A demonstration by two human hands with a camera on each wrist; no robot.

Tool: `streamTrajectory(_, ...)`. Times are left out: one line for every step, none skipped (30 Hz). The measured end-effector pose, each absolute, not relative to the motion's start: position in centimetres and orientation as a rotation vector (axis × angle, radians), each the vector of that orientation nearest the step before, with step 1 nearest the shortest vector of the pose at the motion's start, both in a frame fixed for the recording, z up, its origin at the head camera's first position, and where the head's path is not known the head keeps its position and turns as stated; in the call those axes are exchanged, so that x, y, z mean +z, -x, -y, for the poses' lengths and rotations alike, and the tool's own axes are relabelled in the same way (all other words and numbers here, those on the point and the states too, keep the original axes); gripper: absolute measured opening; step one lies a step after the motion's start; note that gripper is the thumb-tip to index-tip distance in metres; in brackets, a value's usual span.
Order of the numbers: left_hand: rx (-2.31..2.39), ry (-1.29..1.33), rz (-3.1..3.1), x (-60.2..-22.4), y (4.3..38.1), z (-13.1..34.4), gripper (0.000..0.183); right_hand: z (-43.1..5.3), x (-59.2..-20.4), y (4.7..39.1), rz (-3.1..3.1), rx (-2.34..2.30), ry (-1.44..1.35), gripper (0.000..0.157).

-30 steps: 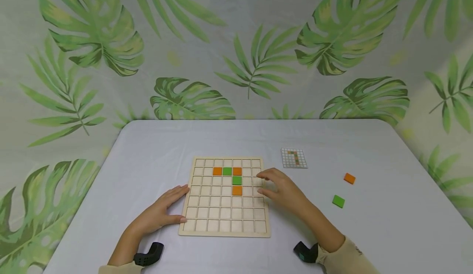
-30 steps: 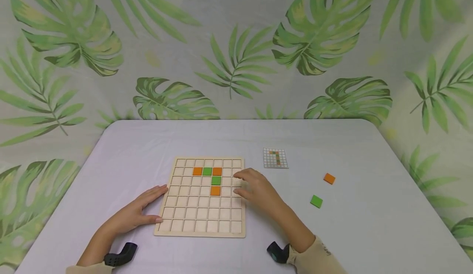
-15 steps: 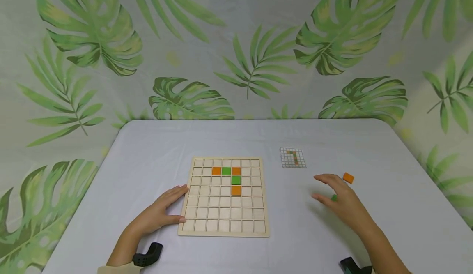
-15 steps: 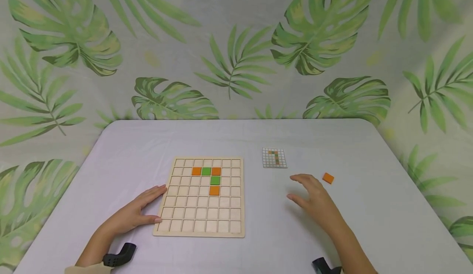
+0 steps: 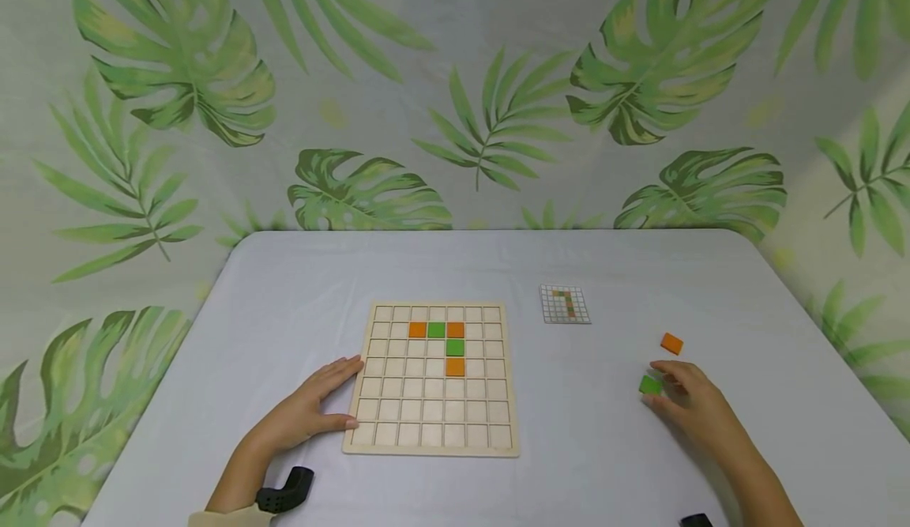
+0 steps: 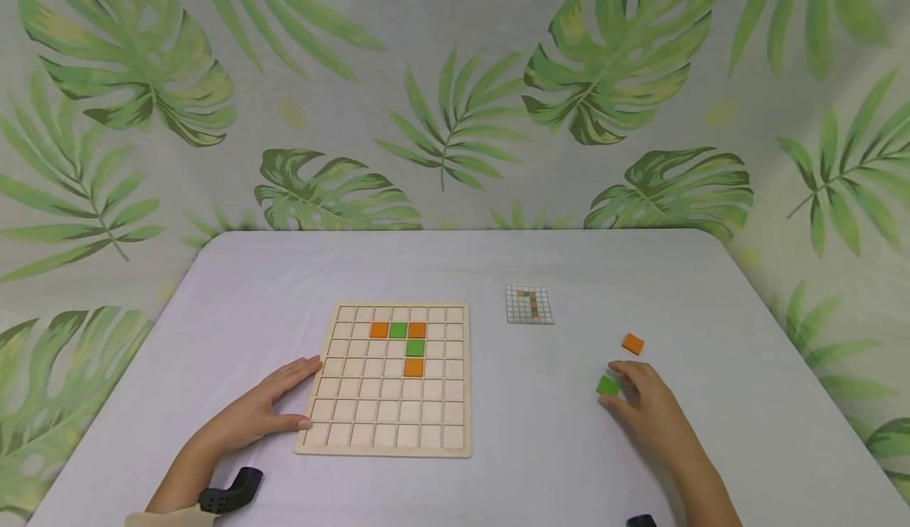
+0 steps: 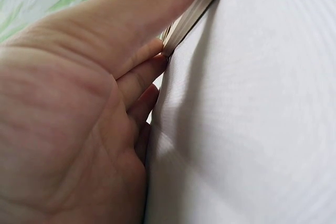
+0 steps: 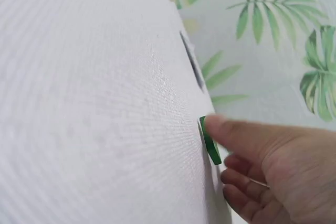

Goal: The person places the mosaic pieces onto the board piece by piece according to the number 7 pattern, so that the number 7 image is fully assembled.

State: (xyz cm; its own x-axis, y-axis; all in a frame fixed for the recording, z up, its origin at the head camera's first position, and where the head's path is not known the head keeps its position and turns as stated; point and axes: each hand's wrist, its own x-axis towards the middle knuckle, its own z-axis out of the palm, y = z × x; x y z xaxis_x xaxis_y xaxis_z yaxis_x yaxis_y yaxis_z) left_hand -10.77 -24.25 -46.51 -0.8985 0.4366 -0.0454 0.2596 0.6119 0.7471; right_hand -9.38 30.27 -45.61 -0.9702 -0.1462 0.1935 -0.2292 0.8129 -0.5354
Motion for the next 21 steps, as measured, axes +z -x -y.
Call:
streamTrajectory(1.159, -0.577, -2.615, -46.5, 10.8, 24.2, 0.087, -30.5, -45.9, 9.4, 2.868, 0.863, -0.286, 0.046)
streamTrajectory(1.157, -0.579, -2.617, -46.5, 10.8, 24.2, 0.087, -30.7, -46.1, 9.5, 2.879, 0.86, -0.276, 0.044)
streamTrajectory(1.154, -0.582, -2.619, -46.5, 10.8, 24.2, 0.087, -30.8, -46.2, 9.5, 2.887, 0.855, -0.267, 0.042)
streamTrajectory(1.153, -0.584, -2.62, -46.5, 10.8, 24.2, 0.087, -30.9, -46.4, 9.6, 2.889, 0.845, -0.264, 0.039)
streamTrajectory(1.15, -0.585, -2.621, -46.5, 10.8, 24.2, 0.087, -31.0, -46.4, 9.6, 2.89, 0.846, -0.26, 0.036)
streamTrajectory(1.149, -0.584, -2.622, -46.5, 10.8, 24.2, 0.087, -31.0, -46.4, 9.6, 2.886, 0.854, -0.263, 0.034)
streamTrajectory(1.147, -0.585, -2.623, -46.5, 10.8, 24.2, 0.087, -30.9, -46.4, 9.6, 2.881, 0.85, -0.259, 0.032)
streamTrajectory(1.146, -0.585, -2.625, -46.6, 10.8, 24.2, 0.087, -30.8, -46.4, 9.6, 2.875, 0.849, -0.256, 0.03)
streamTrajectory(1.143, -0.585, -2.626, -46.6, 10.8, 24.2, 0.087, -30.7, -46.3, 9.6, 2.87, 0.846, -0.255, 0.029)
streamTrajectory(1.144, -0.585, -2.627, -46.6, 10.8, 24.2, 0.087, -30.5, -46.1, 9.6, 2.862, 0.855, -0.255, 0.029)
streamTrajectory(1.144, -0.585, -2.628, -46.6, 10.8, 24.2, 0.087, -30.3, -46.0, 9.6, 2.851, 0.863, -0.259, 0.028)
streamTrajectory(1.145, -0.585, -2.629, -46.6, 10.8, 24.3, 0.087, -30.0, -45.8, 9.7, 2.841, 0.867, -0.266, 0.028)
streamTrajectory(1.147, -0.585, -2.63, -46.6, 10.8, 24.3, 0.087, -29.7, -45.7, 9.8, 2.831, 0.868, -0.273, 0.028)
streamTrajectory(1.149, -0.583, -2.629, -46.6, 10.8, 24.3, 0.087, -29.3, -45.5, 9.9, 2.822, 0.871, -0.286, 0.028)
streamTrajectory(1.152, -0.582, -2.628, -46.7, 10.8, 24.3, 0.087, -28.9, -45.2, 10.1, 2.815, 0.874, -0.302, 0.029)
streamTrajectory(1.154, -0.581, -2.627, -46.7, 10.8, 24.3, 0.087, -28.5, -45.0, 10.3, 2.809, 0.884, -0.317, 0.03)
streamTrajectory(1.156, -0.58, -2.625, -46.7, 10.8, 24.3, 0.087, -28.0, -44.8, 10.5, 2.807, 0.89, -0.332, 0.031)
streamTrajectory(1.16, -0.58, -2.623, -46.7, 10.9, 24.3, 0.087, -27.5, -44.6, 10.7, 2.807, 0.899, -0.345, 0.032)
streamTrajectory(1.161, -0.58, -2.621, -46.7, 10.9, 24.3, 0.087, -26.9, -44.4, 10.9, 2.808, 0.915, -0.359, 0.032)
streamTrajectory(1.161, -0.581, -2.619, -46.7, 10.9, 24.3, 0.088, -26.3, -44.2, 11.2, 2.808, 0.927, -0.374, 0.032)
streamTrajectory(1.161, -0.582, -2.619, -46.7, 10.9, 24.3, 0.088, -25.7, -44.1, 11.4, 2.808, 0.945, -0.388, 0.032)
